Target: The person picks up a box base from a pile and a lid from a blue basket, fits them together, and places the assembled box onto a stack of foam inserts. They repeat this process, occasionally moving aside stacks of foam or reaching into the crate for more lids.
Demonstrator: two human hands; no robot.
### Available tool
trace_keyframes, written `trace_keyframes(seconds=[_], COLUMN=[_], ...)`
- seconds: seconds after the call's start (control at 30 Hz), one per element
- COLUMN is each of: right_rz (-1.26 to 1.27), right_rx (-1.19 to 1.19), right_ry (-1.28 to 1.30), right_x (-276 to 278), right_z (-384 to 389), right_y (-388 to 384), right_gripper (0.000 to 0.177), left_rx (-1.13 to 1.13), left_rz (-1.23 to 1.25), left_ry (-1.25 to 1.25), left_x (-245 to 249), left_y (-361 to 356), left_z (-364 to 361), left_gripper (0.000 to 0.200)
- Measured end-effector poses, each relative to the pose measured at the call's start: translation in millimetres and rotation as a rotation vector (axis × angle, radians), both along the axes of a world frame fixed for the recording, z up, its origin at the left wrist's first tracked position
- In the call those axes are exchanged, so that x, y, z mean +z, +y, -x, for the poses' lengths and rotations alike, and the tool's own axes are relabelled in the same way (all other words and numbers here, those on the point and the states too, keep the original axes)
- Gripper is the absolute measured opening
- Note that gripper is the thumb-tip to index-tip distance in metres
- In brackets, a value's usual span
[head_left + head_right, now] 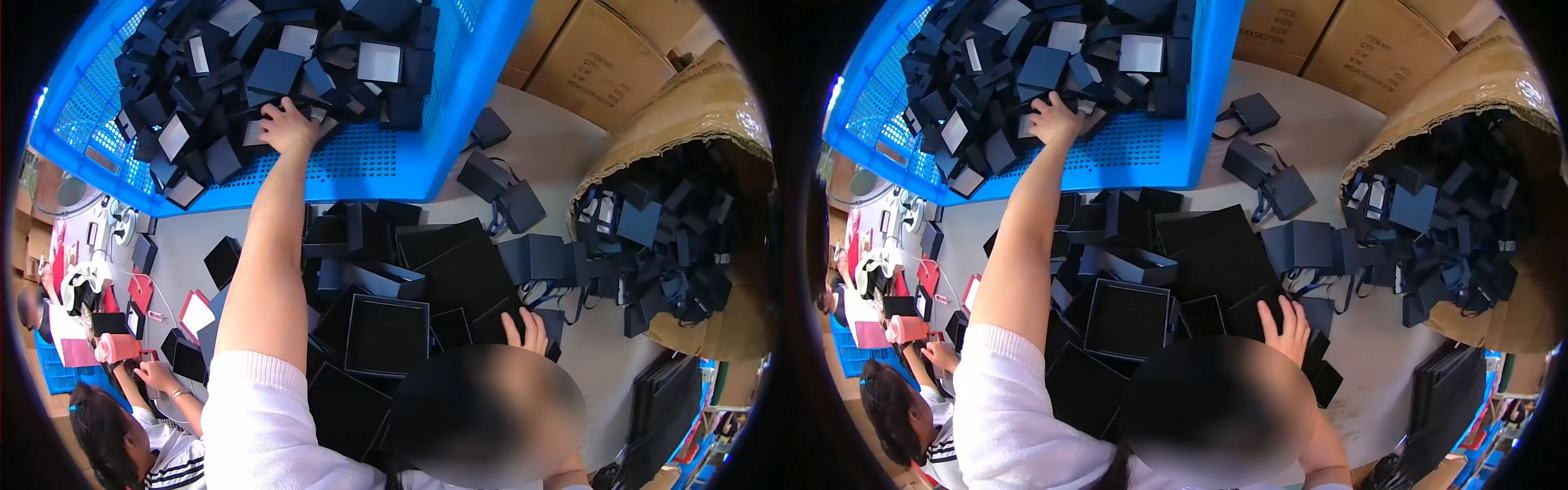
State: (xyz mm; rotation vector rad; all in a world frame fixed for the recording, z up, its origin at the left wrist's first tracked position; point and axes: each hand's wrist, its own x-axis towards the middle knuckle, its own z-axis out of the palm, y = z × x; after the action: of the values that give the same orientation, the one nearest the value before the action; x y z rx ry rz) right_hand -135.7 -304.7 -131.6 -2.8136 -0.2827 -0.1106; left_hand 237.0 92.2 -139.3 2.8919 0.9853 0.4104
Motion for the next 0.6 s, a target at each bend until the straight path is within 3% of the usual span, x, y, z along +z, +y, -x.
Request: trace_keyframes(seconds=[0.17, 0.23, 0.3, 0.37, 0.5, 0.57, 0.6], right_rz=[-0.269, -0.409, -0.588, -0.593, -0.66, -0.659, -0.653], right_rx=[-0.131, -0.067, 0.027, 0.174, 0.517, 0.64, 0.629], right_ry=[-0.099, -0.144, -0.164, -0.232, -0.347, -0.284, -0.289], right_x=[-2.1, 5.9, 29.3, 57.5, 125.5, 140.0, 149.6], right_z=[-7.4, -13.5, -20.5, -27.5, -22.3, -12.9, -6.5], right_y=[-11.6, -16.5, -4.3, 13.3, 51.8, 52.4, 47.7], right_gripper=[0.075, 0.075, 0.076, 0.079, 0.076, 0.073, 0.073], left_rx=[-0.029, -0.553, -0.929, -1.049, -1.496, -1.564, -1.486], left_rz=[0.205, 0.474, 0.863, 1.34, 1.153, 1.075, 1.25], left_ry=[-0.065, -0.097, -0.094, -0.032, 0.118, 0.117, 0.151], left_x=[7.3, 17.1, 86.6, 141.6, 187.5, 194.9, 201.4], left_y=[40.6, 61.8, 21.9, -26.9, -87.3, -105.6, -114.3], left_z=[47.2, 95.3, 174.1, 241.1, 324.4, 343.3, 352.9], left_gripper=[0.086, 0.09, 0.098, 0.106, 0.114, 0.108, 0.109])
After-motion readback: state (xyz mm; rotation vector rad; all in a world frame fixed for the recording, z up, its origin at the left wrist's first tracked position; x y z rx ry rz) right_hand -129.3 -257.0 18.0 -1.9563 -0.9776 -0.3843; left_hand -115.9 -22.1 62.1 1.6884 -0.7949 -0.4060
